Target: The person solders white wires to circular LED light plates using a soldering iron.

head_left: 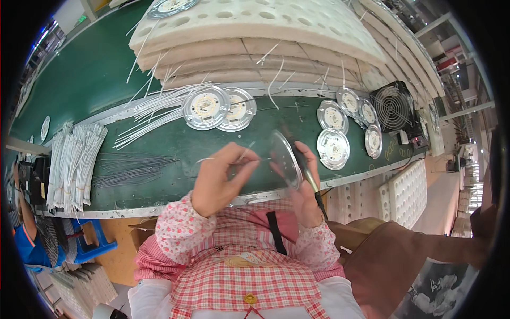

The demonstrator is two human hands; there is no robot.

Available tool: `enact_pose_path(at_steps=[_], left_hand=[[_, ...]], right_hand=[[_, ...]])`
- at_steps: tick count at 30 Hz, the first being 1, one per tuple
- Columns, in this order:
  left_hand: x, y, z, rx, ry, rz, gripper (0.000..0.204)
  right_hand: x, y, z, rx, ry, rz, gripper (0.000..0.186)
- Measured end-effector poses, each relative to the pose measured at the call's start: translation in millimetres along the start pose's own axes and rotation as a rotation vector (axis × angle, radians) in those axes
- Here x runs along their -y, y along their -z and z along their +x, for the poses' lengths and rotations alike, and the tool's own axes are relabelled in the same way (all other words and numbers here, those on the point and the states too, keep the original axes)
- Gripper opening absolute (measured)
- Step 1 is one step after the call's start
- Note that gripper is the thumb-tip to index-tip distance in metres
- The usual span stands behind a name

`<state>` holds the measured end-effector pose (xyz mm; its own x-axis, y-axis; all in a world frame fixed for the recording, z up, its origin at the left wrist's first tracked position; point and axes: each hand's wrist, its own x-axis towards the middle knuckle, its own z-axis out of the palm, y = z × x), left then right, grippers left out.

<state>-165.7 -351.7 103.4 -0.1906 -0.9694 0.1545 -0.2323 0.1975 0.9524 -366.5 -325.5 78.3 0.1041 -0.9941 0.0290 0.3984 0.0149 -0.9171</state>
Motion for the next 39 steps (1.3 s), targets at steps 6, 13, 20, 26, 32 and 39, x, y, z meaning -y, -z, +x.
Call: enact_pose_path(at_steps=[6,13,20,26,32,39], left_hand=[[-16,-18,3,0.03,-0.008,-0.112,0.01],[-17,-15,9,0.062,-0.046,-0.058,0.015],[-17,-15,6,0.04,-0.066,-0.002,0.015],[-3,-19,-4,0.003,-0.006,-0.023,0.011],[-6,-18,-4,0.083,0.142,0.162,0.033],[24,-31,3,-0.034,0.112,0.416,0.032]], right_hand=[[3,4,-13,-0.027,-0.141,-0.04,0.11],[8,5,-5,0.022,-0.136,-0.1,0.121],[3,6,-4,0.127,0.091,-0.281,0.111],[16,-2,-8,0.064,0.404,-0.882,0.103],[-2,-5,-12,-0.019,0.533,-1.149,0.104],[-22,-11,-11,-0.132,0.463,-1.263,0.1]])
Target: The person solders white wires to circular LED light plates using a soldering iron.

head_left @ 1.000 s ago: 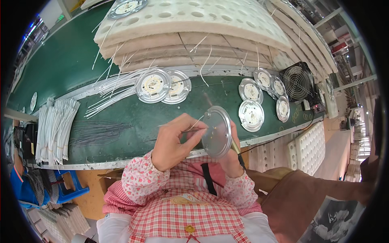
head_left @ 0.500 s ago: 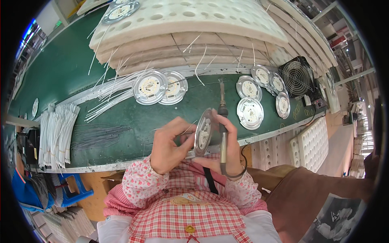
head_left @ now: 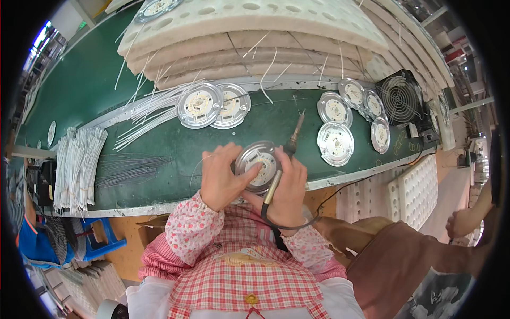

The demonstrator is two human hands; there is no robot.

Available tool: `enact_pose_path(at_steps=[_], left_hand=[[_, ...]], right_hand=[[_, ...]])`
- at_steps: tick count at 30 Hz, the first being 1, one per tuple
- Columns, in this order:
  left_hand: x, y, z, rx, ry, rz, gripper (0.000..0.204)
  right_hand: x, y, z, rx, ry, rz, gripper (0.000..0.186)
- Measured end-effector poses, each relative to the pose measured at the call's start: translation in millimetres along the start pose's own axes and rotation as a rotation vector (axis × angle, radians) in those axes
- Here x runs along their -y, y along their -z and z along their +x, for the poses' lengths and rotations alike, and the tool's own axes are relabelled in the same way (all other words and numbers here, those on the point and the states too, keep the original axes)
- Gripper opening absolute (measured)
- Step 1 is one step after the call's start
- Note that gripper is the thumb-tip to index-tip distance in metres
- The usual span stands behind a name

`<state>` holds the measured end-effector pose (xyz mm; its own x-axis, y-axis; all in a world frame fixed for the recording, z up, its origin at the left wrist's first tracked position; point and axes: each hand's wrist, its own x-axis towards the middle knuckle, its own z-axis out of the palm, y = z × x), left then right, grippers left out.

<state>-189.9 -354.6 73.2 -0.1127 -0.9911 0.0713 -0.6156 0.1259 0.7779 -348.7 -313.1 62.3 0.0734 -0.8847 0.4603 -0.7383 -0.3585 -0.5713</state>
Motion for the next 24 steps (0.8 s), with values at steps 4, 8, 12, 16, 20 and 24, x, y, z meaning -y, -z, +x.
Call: enact_pose_path(at_steps=[4,8,12,16,20,24], left_hand=[[5,4,9,-0.19,-0.139,0.296,0.036],[17,18,5,-0.168,-0.187,0.211,0.024],[16,17,3,-0.036,-0.392,0.106,0.016],[19,10,5,0.05,-0.434,0.101,0.016],[20,5,6,0.05,-0.452,0.139,0.017],[21,4,6,0.05,-0.478,0.208,0.016]], right_hand=[[-20,12,8,0.099,0.033,-0.049,0.091],[-47,45,-2,0.035,0.089,0.198,0.045],[-40,61,9,0.176,-0.201,0.479,0.013],[-44,58,15,0.236,0.043,0.465,0.014],[-44,56,15,0.253,0.085,0.434,0.015],[-40,56,13,0.242,0.101,0.433,0.014]])
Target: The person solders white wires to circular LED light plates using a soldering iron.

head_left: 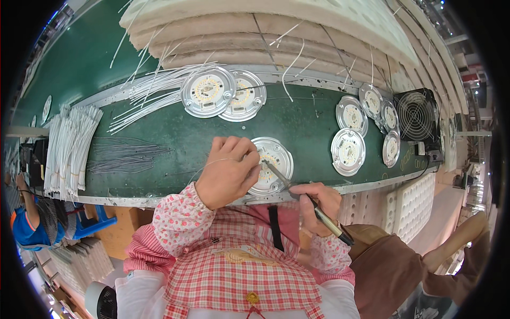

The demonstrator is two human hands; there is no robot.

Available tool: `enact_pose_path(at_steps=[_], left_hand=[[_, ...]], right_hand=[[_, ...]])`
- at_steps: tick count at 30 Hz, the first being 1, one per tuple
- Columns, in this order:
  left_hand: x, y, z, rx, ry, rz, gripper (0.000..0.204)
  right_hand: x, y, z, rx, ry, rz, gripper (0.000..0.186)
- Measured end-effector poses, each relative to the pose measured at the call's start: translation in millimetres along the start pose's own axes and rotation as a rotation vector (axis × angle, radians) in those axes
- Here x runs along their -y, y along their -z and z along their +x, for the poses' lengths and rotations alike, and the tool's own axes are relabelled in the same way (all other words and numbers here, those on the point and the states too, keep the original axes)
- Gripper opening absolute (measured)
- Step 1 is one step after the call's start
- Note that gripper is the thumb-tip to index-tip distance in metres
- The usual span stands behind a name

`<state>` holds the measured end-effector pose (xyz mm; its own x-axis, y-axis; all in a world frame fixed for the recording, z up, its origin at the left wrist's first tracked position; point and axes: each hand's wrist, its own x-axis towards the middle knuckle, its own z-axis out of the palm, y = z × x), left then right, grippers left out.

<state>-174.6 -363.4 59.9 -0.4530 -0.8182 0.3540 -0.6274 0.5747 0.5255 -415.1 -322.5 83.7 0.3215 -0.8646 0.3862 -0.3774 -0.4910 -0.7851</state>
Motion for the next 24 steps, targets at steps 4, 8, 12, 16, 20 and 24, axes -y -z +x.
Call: enact_pose_path(at_steps=[4,8,12,16,20,24], left_hand=[[-3,2,0,0.021,-0.017,0.003,0.017],[-7,2,1,0.056,-0.038,0.061,0.017],[-10,-1,4,0.075,-0.074,0.14,0.017],[-6,-4,2,0.065,-0.121,0.188,0.021],[0,7,-16,0.043,-0.116,0.116,0.045],[3,9,-22,0.111,-0.206,0.245,0.061]], right_hand=[[7,1,-5,-0.019,-0.37,0.227,0.02],[-2,5,-5,-0.031,-0.501,0.424,0.024],[-5,5,-6,0.007,-0.491,0.401,0.026],[-4,1,-11,-0.031,-0.514,0.408,0.024],[-4,-2,-17,-0.082,-0.526,0.424,0.022],[5,-6,-18,-0.101,-0.564,0.447,0.021]])
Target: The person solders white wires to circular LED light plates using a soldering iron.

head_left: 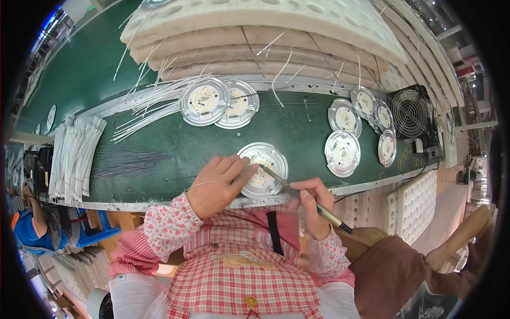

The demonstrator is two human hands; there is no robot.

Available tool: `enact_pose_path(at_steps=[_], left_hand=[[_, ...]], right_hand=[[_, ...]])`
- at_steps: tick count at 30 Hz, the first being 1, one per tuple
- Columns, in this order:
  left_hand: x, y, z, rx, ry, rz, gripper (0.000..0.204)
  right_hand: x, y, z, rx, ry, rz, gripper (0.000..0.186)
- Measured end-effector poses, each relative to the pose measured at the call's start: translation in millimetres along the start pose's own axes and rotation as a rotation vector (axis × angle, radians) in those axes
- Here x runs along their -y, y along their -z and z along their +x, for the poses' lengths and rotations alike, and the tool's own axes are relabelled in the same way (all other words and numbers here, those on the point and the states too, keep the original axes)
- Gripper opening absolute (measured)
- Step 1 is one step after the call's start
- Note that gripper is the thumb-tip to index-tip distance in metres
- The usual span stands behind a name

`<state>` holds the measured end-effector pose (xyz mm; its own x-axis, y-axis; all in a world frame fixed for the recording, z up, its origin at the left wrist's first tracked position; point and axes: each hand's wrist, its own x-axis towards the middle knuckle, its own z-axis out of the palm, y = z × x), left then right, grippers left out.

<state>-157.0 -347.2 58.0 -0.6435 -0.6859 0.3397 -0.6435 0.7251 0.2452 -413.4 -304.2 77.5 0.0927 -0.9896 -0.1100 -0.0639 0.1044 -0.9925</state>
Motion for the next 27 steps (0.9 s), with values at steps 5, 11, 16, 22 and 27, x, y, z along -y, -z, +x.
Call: enact_pose_path(at_steps=[5,11,16,22,27], left_hand=[[3,5,0,0.069,-0.033,0.049,0.059],[0,11,9,0.033,-0.026,0.038,0.046],[67,41,13,-0.293,0.418,-0.129,0.011],[148,53,-25,-0.198,0.527,-0.091,0.015],[147,86,-48,-0.116,0.488,0.045,0.012]], right_hand=[[-6,-5,-2,-0.108,0.124,-0.153,0.023],[-10,-48,23,-0.066,0.431,-0.797,0.094],[-13,-34,-11,-0.218,0.438,-0.873,0.093],[-16,-14,-33,-0.028,0.466,-1.003,0.053],[3,-9,-24,-0.189,0.569,-0.696,0.035]])
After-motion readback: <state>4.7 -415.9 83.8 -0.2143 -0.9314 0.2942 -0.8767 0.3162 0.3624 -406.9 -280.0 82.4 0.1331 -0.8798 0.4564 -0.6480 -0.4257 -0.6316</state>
